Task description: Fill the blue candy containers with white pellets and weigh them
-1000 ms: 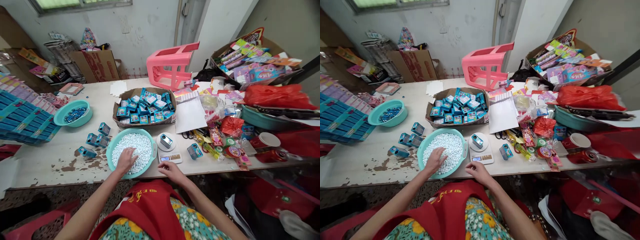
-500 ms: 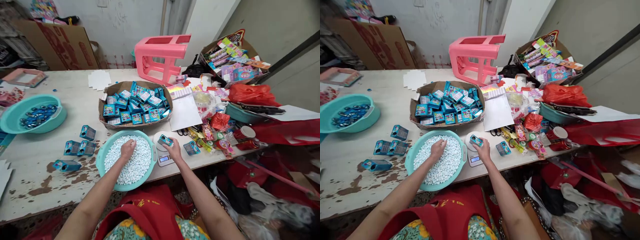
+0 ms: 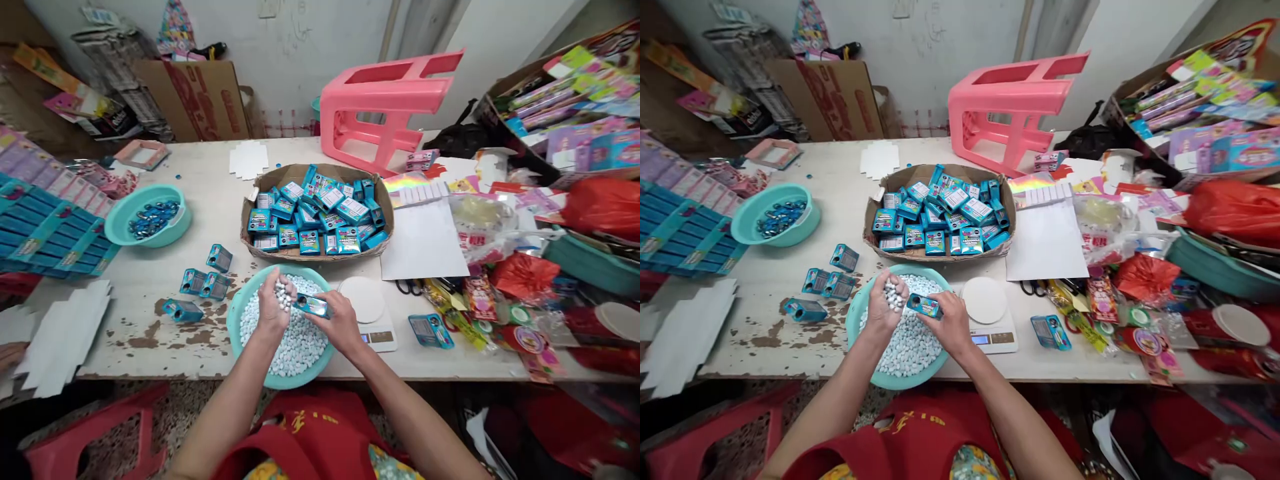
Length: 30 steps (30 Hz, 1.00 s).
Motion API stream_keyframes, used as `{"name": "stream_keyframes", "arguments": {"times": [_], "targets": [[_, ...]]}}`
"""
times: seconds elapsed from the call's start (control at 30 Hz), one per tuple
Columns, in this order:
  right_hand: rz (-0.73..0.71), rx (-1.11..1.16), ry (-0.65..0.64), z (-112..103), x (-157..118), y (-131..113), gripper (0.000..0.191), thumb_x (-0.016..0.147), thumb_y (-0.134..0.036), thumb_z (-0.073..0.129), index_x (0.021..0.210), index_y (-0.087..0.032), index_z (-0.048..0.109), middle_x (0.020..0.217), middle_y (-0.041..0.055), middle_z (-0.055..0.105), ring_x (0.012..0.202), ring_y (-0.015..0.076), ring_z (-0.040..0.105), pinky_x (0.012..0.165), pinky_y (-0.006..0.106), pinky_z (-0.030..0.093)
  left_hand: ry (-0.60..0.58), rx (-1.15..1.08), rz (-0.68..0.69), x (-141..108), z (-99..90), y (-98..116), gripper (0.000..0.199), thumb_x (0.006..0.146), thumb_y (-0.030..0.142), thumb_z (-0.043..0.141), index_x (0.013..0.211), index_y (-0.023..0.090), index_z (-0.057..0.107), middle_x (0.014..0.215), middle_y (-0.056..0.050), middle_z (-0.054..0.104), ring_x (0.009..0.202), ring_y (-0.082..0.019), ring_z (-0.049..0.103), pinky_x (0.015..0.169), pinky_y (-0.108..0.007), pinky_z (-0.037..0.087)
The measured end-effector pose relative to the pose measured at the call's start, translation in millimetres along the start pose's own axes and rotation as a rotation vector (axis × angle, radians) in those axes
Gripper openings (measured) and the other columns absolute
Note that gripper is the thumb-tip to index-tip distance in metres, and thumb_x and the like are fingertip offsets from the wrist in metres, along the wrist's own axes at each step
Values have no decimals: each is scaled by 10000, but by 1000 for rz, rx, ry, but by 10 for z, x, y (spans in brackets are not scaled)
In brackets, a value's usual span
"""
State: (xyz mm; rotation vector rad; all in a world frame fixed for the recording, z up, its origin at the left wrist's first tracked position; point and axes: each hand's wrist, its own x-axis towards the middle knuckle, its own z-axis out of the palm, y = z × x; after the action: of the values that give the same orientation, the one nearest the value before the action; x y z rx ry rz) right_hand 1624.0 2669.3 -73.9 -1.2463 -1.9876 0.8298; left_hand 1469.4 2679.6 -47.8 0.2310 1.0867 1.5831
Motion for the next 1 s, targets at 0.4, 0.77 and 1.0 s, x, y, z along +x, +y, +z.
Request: {"name": "stream_keyframes", "arguments": {"times": [0.4, 0.77, 1.0], "targets": [[-31, -2, -122, 106, 99, -41, 349, 721, -383, 744, 1014, -227, 635, 926, 47, 657, 921, 240, 586, 800, 343, 427, 154, 131, 263, -70, 65, -65, 344, 789, 373, 565, 547, 186, 408, 521, 28, 413, 494, -97, 488, 497, -228, 403], [62, 234, -80, 5, 57, -76, 346, 681, -342, 771, 981, -220, 651, 939, 43, 649, 917, 223, 598, 812, 341, 469, 191, 117, 173, 4, -43, -3, 395, 775, 500, 575, 622, 198, 372, 498, 70, 327, 369, -56, 314, 361, -190, 231], [259, 370, 154, -649, -143, 342, 346, 710, -412, 721, 983, -216, 639, 970, 62, 649, 895, 232, 615, 799, 361, 506, -58, 1310, 361, 108, -589, -102, 202, 710, 393, 641, 811, 219, 650, 988, -79, 642, 1005, -276, 562, 853, -389, 444]]}}
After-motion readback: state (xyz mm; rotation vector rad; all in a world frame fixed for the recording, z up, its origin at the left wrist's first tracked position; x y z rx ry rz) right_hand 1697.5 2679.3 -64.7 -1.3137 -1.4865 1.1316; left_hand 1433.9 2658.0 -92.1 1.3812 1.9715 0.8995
